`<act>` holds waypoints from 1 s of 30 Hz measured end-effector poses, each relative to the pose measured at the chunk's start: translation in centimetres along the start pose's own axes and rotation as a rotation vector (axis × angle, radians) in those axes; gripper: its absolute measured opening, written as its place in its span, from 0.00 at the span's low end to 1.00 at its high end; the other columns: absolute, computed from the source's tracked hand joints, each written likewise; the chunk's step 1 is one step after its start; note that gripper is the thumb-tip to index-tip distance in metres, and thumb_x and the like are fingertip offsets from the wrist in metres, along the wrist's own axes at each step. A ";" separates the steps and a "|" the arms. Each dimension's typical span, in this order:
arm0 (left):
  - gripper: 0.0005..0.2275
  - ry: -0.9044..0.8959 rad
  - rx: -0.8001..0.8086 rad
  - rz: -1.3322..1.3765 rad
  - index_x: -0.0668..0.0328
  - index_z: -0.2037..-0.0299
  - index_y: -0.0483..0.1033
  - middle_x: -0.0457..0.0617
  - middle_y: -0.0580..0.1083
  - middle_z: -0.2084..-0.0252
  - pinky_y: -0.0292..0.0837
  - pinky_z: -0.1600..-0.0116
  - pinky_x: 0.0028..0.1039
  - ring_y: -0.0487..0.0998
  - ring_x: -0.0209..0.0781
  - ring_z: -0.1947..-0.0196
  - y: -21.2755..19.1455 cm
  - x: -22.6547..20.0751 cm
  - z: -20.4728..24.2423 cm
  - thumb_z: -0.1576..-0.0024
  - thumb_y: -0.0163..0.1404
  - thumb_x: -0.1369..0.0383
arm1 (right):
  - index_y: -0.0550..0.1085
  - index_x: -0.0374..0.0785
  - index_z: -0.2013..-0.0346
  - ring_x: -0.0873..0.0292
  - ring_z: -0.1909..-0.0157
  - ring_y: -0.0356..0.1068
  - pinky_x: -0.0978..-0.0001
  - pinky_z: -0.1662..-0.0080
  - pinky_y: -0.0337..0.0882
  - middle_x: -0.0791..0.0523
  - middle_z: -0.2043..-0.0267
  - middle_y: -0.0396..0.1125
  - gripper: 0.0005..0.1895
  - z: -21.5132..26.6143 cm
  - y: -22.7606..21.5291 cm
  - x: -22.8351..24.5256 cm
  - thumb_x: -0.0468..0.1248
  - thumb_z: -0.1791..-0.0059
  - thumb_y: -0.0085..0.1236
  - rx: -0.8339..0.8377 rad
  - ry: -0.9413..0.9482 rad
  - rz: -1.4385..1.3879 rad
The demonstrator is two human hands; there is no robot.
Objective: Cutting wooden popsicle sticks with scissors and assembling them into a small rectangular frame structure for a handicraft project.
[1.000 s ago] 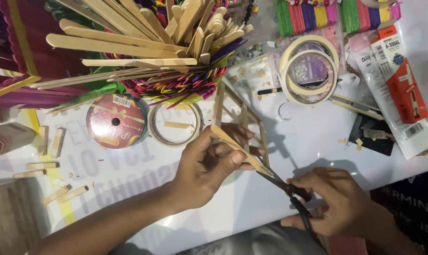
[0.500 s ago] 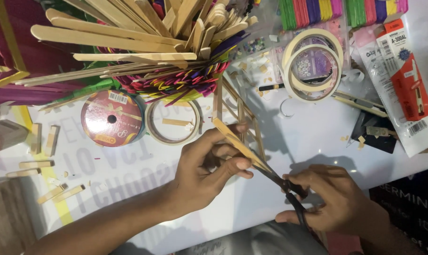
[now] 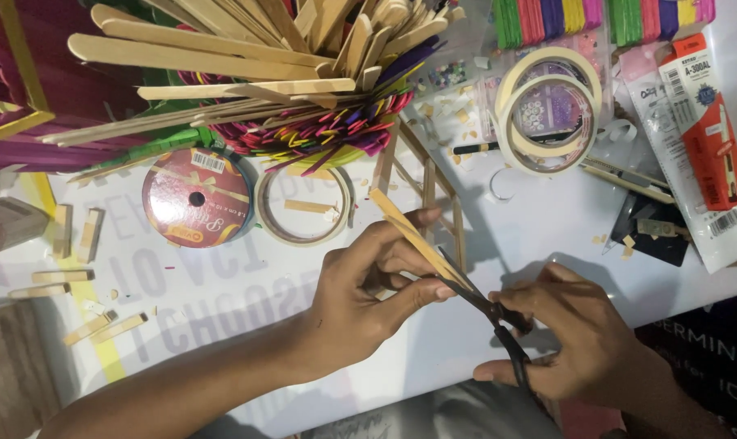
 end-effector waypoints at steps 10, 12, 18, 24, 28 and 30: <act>0.18 0.030 0.040 0.014 0.71 0.45 0.67 0.67 0.73 0.38 0.87 0.58 0.25 0.86 0.49 0.54 -0.1 0.0 0.2 0.44 0.58 0.78 | 0.74 0.29 0.58 0.52 0.67 0.74 0.56 0.57 0.73 0.53 0.63 0.74 0.45 -0.6 -0.1 0.3 0.62 0.69 0.83 -0.001 -0.091 0.058; 0.16 0.009 0.051 0.024 0.69 0.47 0.68 0.68 0.73 0.38 0.85 0.56 0.24 0.84 0.49 0.49 -0.1 0.0 0.3 0.43 0.58 0.78 | 0.74 0.30 0.58 0.51 0.64 0.75 0.55 0.56 0.74 0.52 0.63 0.74 0.41 -0.8 -0.3 0.4 0.60 0.66 0.80 0.001 -0.093 0.052; 0.15 -0.023 0.006 -0.043 0.66 0.50 0.70 0.57 0.78 0.47 0.86 0.60 0.21 0.85 0.40 0.55 0.1 -0.9 -0.1 0.44 0.60 0.75 | 0.75 0.32 0.62 0.57 0.69 0.73 0.56 0.59 0.75 0.57 0.64 0.74 0.31 -0.3 -0.1 0.6 0.55 0.61 0.77 -0.029 -0.138 0.152; 0.14 -0.014 0.007 -0.061 0.66 0.51 0.71 0.55 0.76 0.42 0.87 0.58 0.21 0.84 0.36 0.60 0.1 -0.7 0.0 0.45 0.60 0.76 | 0.76 0.34 0.63 0.57 0.72 0.70 0.62 0.62 0.71 0.59 0.69 0.74 0.32 -1.2 -0.5 0.8 0.53 0.66 0.81 -0.038 -0.036 0.025; 0.15 -0.003 0.017 -0.047 0.68 0.51 0.70 0.58 0.76 0.41 0.86 0.57 0.21 0.84 0.36 0.56 0.2 -0.9 0.0 0.45 0.60 0.77 | 0.76 0.34 0.60 0.53 0.70 0.70 0.59 0.61 0.71 0.54 0.67 0.74 0.37 -1.3 -0.2 0.7 0.58 0.67 0.80 -0.021 -0.009 0.039; 0.21 0.034 0.076 -0.024 0.70 0.40 0.67 0.54 0.81 0.60 0.84 0.51 0.24 0.83 0.37 0.59 0.3 -1.1 0.1 0.43 0.59 0.78 | 0.75 0.34 0.61 0.55 0.70 0.72 0.61 0.59 0.70 0.56 0.66 0.75 0.39 -1.2 0.1 0.5 0.61 0.68 0.80 -0.015 -0.018 0.039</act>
Point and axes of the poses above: each hand's wrist, its own z-axis away from the middle knuckle, its own y-axis out of the palm, x = y × z, the point moved 2 cm from there along -z, towards the middle knuckle
